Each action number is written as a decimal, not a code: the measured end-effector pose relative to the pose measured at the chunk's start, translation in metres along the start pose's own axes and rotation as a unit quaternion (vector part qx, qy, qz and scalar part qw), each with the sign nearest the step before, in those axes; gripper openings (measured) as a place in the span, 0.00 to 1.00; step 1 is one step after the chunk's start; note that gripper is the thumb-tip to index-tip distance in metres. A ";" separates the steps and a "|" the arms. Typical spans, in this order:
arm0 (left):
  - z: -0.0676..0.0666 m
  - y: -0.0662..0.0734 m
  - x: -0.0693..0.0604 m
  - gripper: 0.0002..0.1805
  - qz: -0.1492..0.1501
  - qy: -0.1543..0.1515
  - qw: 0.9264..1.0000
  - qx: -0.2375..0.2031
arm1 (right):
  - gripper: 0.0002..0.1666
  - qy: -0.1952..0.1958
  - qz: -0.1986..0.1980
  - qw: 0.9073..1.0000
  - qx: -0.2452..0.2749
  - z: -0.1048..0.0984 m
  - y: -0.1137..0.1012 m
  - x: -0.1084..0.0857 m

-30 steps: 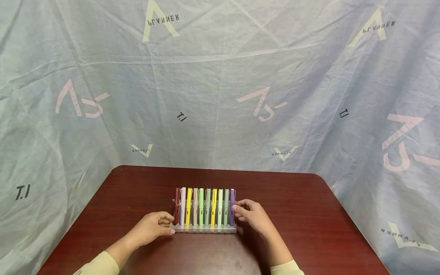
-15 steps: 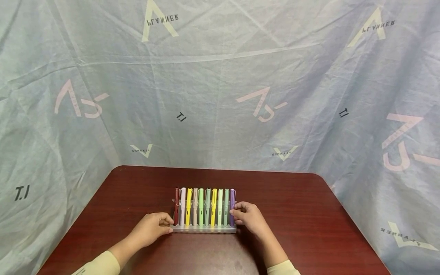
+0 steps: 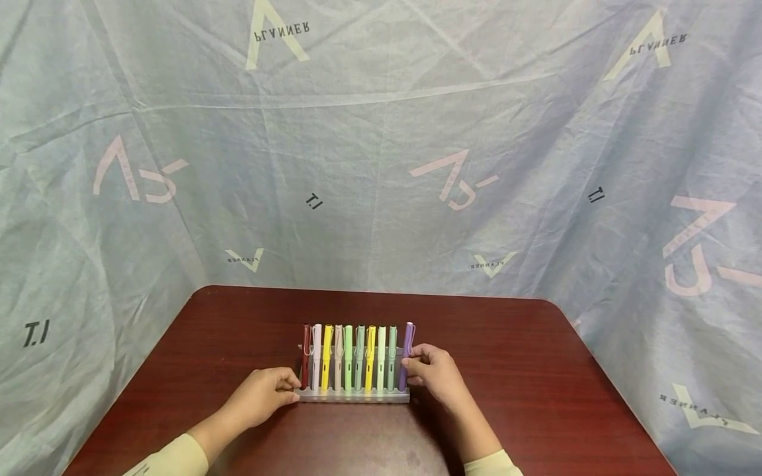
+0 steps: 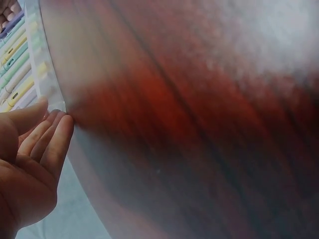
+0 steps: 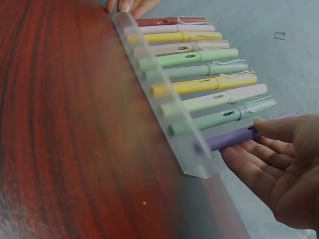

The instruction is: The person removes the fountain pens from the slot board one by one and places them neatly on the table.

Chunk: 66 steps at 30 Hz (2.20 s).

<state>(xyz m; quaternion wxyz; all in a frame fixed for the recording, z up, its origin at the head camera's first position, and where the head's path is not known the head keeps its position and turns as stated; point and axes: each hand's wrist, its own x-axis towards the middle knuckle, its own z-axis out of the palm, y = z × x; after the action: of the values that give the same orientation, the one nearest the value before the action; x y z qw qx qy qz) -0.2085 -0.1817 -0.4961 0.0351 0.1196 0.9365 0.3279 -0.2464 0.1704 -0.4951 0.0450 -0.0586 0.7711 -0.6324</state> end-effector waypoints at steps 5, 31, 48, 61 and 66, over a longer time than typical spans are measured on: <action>0.000 0.001 -0.001 0.06 0.003 0.004 1.000 0.009 | 0.11 0.018 -0.003 1.000 0.017 -0.004 -0.010 -0.002; 0.001 0.005 -0.002 0.06 0.001 0.002 1.000 0.019 | 0.16 -0.012 0.045 0.998 -0.052 -0.031 0.005 -0.002; 0.002 0.001 0.001 0.07 0.006 0.001 1.000 0.025 | 0.12 -0.036 0.066 0.980 -0.184 -0.014 0.016 -0.005; 0.002 0.000 0.001 0.07 0.011 0.004 1.000 0.028 | 0.19 -0.027 0.072 0.978 -0.196 -0.014 0.011 -0.006; 0.002 0.001 0.001 0.07 0.010 0.006 0.999 0.030 | 0.22 -0.004 0.044 0.980 -0.195 -0.020 -0.002 -0.007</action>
<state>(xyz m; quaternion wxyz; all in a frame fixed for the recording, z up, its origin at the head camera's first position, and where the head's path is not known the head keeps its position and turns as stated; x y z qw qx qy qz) -0.2089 -0.1794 -0.4975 0.0228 0.1277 0.9449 0.3004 -0.2425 0.1902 -0.4890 0.0638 -0.0352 0.8811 -0.4673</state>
